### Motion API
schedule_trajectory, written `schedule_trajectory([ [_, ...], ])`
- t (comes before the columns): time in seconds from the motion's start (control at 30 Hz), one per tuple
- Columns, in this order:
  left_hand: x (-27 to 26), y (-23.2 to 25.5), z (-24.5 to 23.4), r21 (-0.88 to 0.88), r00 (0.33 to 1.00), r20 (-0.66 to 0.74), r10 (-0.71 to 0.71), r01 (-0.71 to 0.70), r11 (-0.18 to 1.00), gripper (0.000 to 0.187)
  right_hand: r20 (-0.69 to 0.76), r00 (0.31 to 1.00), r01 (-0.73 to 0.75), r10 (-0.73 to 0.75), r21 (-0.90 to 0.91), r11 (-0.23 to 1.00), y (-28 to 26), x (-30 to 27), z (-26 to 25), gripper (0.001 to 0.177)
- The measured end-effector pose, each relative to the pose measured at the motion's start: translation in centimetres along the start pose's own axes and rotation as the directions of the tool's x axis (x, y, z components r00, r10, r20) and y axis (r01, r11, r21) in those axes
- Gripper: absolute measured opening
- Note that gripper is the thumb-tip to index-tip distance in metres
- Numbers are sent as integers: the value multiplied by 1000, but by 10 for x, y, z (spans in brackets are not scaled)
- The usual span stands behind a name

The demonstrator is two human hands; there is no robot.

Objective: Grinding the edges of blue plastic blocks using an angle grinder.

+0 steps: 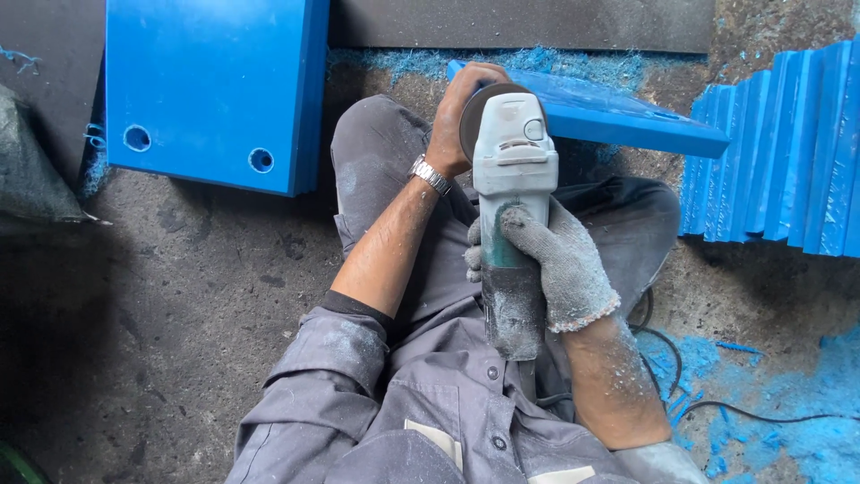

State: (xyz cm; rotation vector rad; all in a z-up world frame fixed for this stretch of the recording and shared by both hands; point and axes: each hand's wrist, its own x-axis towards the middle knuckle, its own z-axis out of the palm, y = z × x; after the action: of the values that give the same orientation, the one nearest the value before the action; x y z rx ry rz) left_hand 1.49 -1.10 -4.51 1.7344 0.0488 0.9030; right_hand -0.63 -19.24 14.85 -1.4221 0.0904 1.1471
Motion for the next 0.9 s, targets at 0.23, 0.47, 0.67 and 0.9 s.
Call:
schedule_trajectory([
  [0.23,-4,2,2,-26,996,0,-86,86,996,45,-65,990,133,-122,189,973,1,-27,-47,51],
  [0.47,2,13,0,9,996,-9,-88,88,996,48,-315,888,429,-335,307,850,1,-50,-142,56],
  [0.67,3,20,-4,104,998,-17,-67,68,992,52,-519,785,551,-338,336,764,21,-60,-211,62],
  [0.9,47,75,13,769,923,-19,385,-233,595,55,-629,702,591,-335,252,767,41,-88,-219,63],
])
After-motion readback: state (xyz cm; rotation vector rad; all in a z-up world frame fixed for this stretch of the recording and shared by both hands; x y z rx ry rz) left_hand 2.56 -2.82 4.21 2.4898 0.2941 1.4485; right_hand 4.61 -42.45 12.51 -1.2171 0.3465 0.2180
